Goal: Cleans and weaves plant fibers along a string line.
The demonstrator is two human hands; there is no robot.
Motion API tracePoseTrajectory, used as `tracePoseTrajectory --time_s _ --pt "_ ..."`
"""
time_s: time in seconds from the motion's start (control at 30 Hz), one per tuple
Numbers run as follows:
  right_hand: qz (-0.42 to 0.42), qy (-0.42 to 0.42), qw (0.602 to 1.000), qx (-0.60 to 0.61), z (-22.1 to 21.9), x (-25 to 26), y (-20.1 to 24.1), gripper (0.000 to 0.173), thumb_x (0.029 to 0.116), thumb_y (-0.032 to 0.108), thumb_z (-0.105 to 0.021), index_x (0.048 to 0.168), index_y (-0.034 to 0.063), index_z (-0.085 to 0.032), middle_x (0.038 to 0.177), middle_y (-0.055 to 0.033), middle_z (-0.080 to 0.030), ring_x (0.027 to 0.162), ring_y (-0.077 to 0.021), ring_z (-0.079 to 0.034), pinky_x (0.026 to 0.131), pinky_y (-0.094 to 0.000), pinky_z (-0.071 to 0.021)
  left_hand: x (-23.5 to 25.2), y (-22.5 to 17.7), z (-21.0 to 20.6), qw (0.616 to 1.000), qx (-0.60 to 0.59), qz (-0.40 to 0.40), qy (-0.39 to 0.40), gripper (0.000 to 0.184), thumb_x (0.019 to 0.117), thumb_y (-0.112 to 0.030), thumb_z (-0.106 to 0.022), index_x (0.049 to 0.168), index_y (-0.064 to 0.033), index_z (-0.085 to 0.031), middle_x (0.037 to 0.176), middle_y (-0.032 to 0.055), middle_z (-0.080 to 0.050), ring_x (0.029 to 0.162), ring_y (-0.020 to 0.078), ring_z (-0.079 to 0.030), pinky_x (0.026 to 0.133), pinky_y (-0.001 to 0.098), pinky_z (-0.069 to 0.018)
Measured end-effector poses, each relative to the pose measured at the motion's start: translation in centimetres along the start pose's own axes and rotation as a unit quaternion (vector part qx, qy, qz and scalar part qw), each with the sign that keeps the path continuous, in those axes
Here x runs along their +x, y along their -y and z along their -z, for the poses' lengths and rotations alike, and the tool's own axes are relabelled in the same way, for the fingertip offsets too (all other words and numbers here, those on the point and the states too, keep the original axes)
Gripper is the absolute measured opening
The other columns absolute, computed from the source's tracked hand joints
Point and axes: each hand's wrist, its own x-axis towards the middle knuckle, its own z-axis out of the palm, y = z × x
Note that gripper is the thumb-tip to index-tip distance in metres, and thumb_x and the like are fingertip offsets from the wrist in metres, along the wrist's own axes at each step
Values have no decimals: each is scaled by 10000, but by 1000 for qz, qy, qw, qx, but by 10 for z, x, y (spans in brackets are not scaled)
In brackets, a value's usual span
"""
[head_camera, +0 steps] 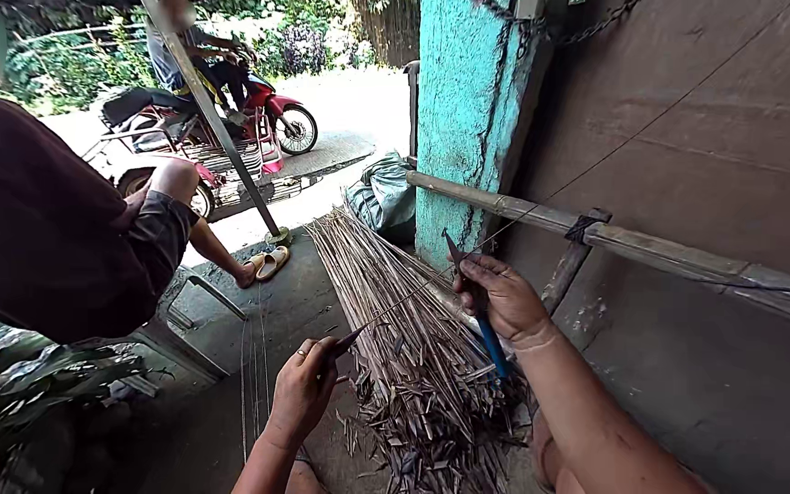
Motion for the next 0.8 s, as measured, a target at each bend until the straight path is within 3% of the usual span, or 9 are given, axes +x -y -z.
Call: tracePoseTrajectory --time_s 0.07,0.23,0.43,0.5,0.57,0.63,0.73,0.8 --pt "24 -10 1000 -7 8 4 6 260 1088 95 -440 1214 -37 -626 770 -108 -693 492 -104 -597 450 -225 -522 -3 4 2 1000 -2 -14 1 306 986 -208 -512 1174 -130 -741 900 55 -674 745 113 -645 671 267 -551" --pt "90 -104 990 -31 29 13 26 273 1096 113 -439 1153 -31 -664 737 -85 -678 480 -95 -576 449 -222 -516 -9 12 12 999 19 -22 -27 281 981 -196 -508 1117 -113 -740 866 63 -667 742 126 -635 677 264 -530" --pt "133 -178 975 -20 60 14 49 310 1116 166 -402 1161 4 -663 745 -47 -675 478 -80 -570 439 -211 -511 -17 36 24 999 39 4 -25 325 970 -204 -448 1052 -88 -740 831 60 -646 734 148 -621 680 301 -518" --pt "138 -203 969 -16 66 13 52 302 1116 171 -409 1173 11 -659 751 -44 -678 478 -80 -570 439 -211 -509 -19 40 29 1000 22 10 -10 370 1001 -323 -444 1068 -117 -743 834 41 -642 739 119 -608 677 287 -509" --pt "145 -208 967 -11 64 13 50 294 1116 165 -409 1195 14 -649 742 -45 -672 478 -84 -575 436 -215 -512 -21 40 30 1000 13 7 12 504 989 -571 -492 1101 -148 -740 838 34 -654 734 109 -616 664 299 -518" --pt "140 -172 975 -12 55 11 42 300 1120 161 -382 1249 32 -621 731 -39 -660 480 -82 -576 439 -218 -518 -23 39 28 999 1 13 43 540 983 -629 -494 1140 -182 -755 835 22 -661 708 103 -615 641 307 -521" --pt "71 -48 996 -13 32 7 18 304 1107 134 -378 1326 38 -566 763 -61 -663 503 -92 -583 461 -231 -524 -20 32 27 988 -76 58 118 540 1049 -574 -399 1214 -207 -760 819 -25 -669 701 44 -598 667 255 -518" --pt "13 23 1000 -17 14 2 -2 292 1088 120 -429 1308 9 -585 779 -72 -678 520 -105 -596 475 -243 -527 -16 29 28 969 -149 106 168 511 1060 -524 -410 1244 -181 -741 810 -68 -684 669 -10 -587 662 195 -515"
